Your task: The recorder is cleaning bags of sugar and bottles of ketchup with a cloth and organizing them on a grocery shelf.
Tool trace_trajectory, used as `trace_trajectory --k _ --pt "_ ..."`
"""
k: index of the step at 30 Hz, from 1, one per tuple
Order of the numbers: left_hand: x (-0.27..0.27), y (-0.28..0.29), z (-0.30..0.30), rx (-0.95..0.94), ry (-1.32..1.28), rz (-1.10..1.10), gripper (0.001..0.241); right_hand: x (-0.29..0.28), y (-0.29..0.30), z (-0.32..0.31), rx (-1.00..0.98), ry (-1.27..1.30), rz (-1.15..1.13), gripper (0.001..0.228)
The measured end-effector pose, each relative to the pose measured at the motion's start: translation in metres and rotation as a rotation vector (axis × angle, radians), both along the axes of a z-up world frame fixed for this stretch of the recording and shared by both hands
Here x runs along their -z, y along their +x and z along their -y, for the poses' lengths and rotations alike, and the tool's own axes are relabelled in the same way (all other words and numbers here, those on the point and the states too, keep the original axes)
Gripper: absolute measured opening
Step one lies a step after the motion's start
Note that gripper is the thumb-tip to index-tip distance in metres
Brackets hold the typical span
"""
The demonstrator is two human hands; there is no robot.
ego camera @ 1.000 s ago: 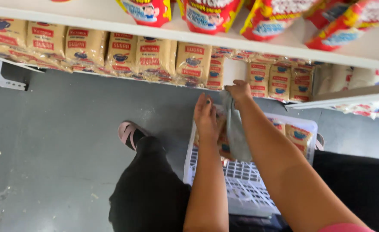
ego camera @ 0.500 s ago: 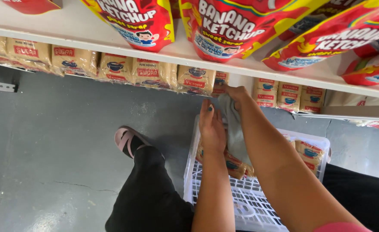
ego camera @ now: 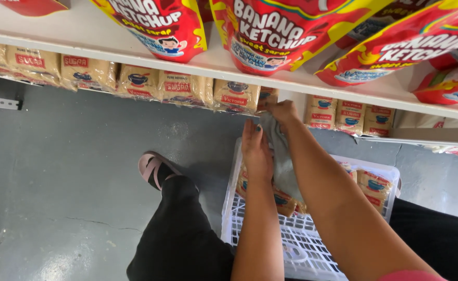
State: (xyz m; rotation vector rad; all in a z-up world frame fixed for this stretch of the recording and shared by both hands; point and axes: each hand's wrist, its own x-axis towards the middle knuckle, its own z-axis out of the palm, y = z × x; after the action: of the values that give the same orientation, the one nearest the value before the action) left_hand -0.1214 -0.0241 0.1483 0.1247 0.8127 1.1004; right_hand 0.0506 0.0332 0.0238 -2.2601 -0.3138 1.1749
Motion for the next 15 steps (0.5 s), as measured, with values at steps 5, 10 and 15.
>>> trace_trajectory --k 5,10,15 --pt "-0.006 0.011 0.000 -0.005 0.059 -0.004 0.078 -0.090 0.018 0.049 0.227 0.281 -0.230 0.032" --pt "-0.026 0.018 0.013 0.185 -0.181 0.071 0.078 -0.145 0.060 0.139 0.149 0.417 -0.462 0.029" --pt "0.003 0.030 0.028 0.305 0.027 -0.033 0.056 -0.151 0.082 0.132 -0.396 0.038 0.520 0.030"
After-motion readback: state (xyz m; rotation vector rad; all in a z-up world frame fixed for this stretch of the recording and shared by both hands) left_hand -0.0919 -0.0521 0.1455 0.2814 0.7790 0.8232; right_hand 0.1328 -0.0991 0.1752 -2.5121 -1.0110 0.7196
